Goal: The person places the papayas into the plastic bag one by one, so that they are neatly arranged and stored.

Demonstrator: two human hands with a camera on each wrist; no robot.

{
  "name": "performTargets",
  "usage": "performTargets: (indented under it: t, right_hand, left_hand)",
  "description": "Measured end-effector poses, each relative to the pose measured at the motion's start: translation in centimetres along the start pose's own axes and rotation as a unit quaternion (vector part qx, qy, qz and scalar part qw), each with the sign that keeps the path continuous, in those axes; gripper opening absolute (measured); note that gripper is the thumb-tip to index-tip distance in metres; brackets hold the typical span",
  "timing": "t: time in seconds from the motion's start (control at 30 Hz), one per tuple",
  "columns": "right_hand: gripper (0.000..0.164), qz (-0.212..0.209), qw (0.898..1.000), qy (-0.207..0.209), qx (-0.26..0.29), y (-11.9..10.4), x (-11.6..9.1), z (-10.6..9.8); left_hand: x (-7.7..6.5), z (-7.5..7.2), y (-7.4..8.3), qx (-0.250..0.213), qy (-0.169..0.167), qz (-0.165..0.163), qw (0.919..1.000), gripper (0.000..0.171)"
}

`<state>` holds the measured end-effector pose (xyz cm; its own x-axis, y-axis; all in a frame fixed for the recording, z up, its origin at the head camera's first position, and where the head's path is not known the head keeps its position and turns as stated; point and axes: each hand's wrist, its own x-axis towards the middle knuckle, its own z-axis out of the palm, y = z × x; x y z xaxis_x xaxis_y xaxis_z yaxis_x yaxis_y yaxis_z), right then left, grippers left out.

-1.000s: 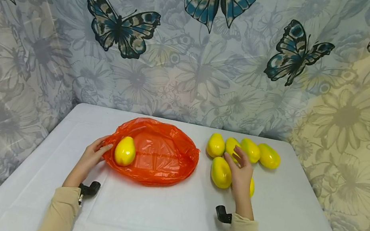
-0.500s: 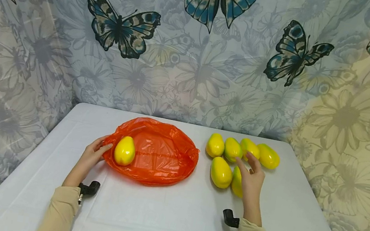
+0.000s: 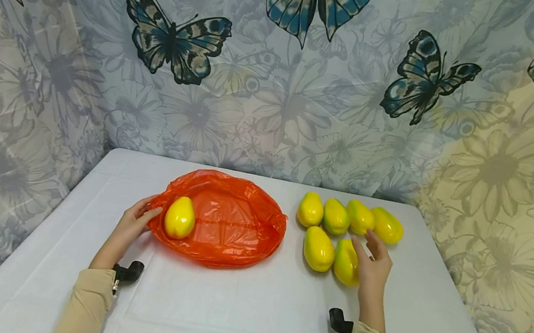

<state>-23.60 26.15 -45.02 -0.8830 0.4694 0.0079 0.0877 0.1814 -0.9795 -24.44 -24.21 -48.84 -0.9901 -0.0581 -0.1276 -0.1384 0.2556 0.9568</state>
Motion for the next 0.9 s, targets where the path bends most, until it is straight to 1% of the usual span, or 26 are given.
performTargets:
  t: [0.13, 0.27, 0.43, 0.53, 0.9]
  right_hand:
    - [0.059, 0.016, 1.000, 0.001, 0.004, 0.8, 0.2, -0.2]
    - [0.060, 0.023, 1.000, -0.010, 0.002, 1.4, 0.3, -0.4]
    - [0.064, 0.034, 0.999, -0.025, -0.027, 2.2, 0.2, -0.4]
    - [0.064, 0.041, 0.998, -0.030, -0.039, 2.5, 0.1, -0.3]
    - [0.063, 0.048, 0.996, -0.037, -0.065, 2.2, -0.5, 0.0]
  left_hand:
    - [0.0, 0.0, 0.1, -0.004, -0.001, 0.003, 1.0000, 0.069]
    - [-0.1, -0.1, 0.1, -0.008, -0.002, 0.000, 1.0000, 0.069]
    - [0.0, 0.0, 0.0, -0.002, -0.001, -0.005, 1.0000, 0.069]
    - [0.1, -0.1, -0.1, 0.002, 0.001, -0.009, 1.0000, 0.070]
    - [0.2, -0.2, -0.2, 0.003, 0.001, -0.006, 1.0000, 0.069]
